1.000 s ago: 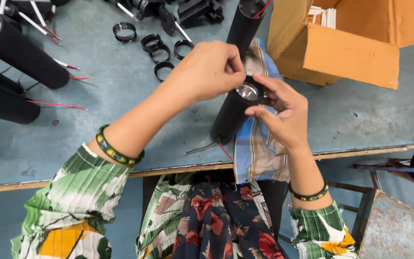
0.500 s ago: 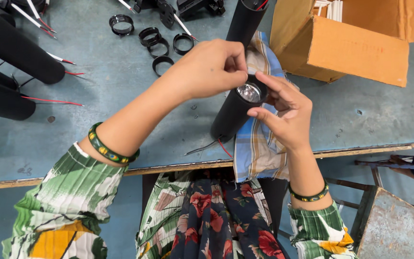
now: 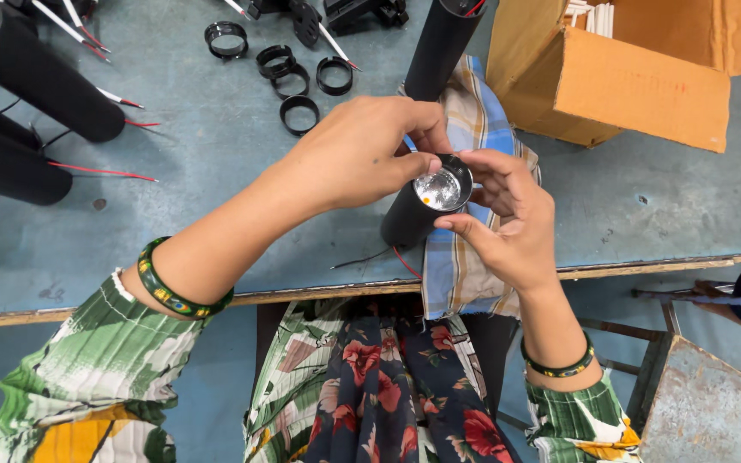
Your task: The person assembles a cylindrical LED light by inserting a lens into the housing, wiping the lens with a cloth, and securing a ring around the front. The person repeats this process for multiple units on a workbench.
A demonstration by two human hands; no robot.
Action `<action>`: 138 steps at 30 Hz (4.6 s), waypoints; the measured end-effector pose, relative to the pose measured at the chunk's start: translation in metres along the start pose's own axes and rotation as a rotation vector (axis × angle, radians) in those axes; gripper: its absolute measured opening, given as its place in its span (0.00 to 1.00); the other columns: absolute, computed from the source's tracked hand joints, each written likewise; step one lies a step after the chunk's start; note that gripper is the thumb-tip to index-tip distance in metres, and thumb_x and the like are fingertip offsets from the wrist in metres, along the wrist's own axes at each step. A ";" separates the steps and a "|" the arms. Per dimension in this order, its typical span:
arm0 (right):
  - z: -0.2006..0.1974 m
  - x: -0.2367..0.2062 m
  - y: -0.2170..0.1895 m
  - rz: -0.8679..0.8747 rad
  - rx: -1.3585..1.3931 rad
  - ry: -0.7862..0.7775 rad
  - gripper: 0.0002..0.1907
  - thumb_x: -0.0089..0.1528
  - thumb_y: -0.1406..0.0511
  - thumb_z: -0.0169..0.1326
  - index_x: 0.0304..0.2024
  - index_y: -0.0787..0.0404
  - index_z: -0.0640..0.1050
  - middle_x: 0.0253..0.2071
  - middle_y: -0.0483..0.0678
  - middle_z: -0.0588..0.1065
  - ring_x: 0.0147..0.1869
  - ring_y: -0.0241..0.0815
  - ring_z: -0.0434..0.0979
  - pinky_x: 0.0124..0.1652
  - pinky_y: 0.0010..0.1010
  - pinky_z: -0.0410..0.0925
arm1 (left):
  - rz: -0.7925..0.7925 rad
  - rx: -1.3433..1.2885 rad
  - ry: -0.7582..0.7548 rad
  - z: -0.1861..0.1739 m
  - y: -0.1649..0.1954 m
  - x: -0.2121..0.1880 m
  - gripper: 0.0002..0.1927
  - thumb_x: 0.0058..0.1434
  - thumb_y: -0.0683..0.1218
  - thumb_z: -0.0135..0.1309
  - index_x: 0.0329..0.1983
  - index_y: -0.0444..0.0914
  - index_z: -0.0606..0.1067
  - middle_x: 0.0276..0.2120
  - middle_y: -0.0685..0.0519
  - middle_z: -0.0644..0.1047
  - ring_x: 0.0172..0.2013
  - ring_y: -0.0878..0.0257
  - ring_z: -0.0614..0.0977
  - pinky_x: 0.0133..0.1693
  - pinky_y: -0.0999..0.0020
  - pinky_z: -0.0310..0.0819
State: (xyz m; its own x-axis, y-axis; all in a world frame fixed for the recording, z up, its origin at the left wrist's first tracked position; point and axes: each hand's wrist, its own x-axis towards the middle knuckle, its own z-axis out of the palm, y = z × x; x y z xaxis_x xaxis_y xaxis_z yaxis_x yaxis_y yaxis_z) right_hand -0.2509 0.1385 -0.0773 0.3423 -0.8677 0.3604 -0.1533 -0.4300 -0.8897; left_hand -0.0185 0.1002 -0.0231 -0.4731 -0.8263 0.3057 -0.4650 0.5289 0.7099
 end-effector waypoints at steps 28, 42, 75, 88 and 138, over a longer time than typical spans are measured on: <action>0.004 -0.027 0.000 -0.084 0.017 0.055 0.24 0.59 0.78 0.67 0.57 0.69 0.77 0.61 0.53 0.73 0.64 0.42 0.77 0.59 0.36 0.79 | 0.188 0.287 -0.016 0.007 0.029 -0.049 0.35 0.48 0.62 0.70 0.54 0.39 0.76 0.42 0.48 0.77 0.38 0.44 0.82 0.35 0.49 0.74; 0.017 -0.045 0.002 -0.035 0.110 0.022 0.31 0.61 0.73 0.66 0.66 0.66 0.70 0.64 0.50 0.72 0.68 0.41 0.75 0.57 0.31 0.76 | 0.220 0.394 0.089 0.011 0.042 -0.066 0.33 0.46 0.61 0.71 0.50 0.39 0.76 0.44 0.49 0.74 0.43 0.48 0.80 0.36 0.54 0.75; 0.012 -0.044 0.030 0.018 0.040 -0.028 0.39 0.61 0.71 0.66 0.72 0.69 0.63 0.57 0.50 0.76 0.60 0.37 0.79 0.61 0.33 0.74 | 0.149 0.414 -0.022 0.017 0.051 -0.030 0.26 0.44 0.54 0.73 0.39 0.34 0.78 0.39 0.45 0.73 0.45 0.46 0.79 0.39 0.52 0.75; 0.014 -0.044 0.024 0.051 0.011 -0.026 0.37 0.64 0.71 0.63 0.72 0.68 0.63 0.55 0.51 0.77 0.56 0.37 0.80 0.55 0.30 0.75 | 0.152 0.431 0.040 0.021 0.053 -0.034 0.25 0.40 0.52 0.73 0.36 0.33 0.78 0.39 0.46 0.72 0.45 0.48 0.79 0.37 0.54 0.77; -0.026 0.081 0.062 -0.579 -0.235 0.046 0.13 0.53 0.63 0.71 0.37 0.56 0.81 0.39 0.42 0.74 0.52 0.44 0.77 0.58 0.44 0.73 | 0.032 -0.739 0.490 0.120 -0.072 0.038 0.30 0.72 0.64 0.40 0.52 0.34 0.74 0.43 0.45 0.78 0.43 0.56 0.81 0.48 0.64 0.75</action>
State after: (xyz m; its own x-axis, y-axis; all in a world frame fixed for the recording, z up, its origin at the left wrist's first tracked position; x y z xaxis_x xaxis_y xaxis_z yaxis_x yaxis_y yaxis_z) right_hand -0.2568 0.0346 -0.0961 0.3917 -0.4851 0.7818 -0.1567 -0.8725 -0.4629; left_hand -0.0932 0.0538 -0.1386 -0.0256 -0.8929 0.4496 0.2252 0.4331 0.8728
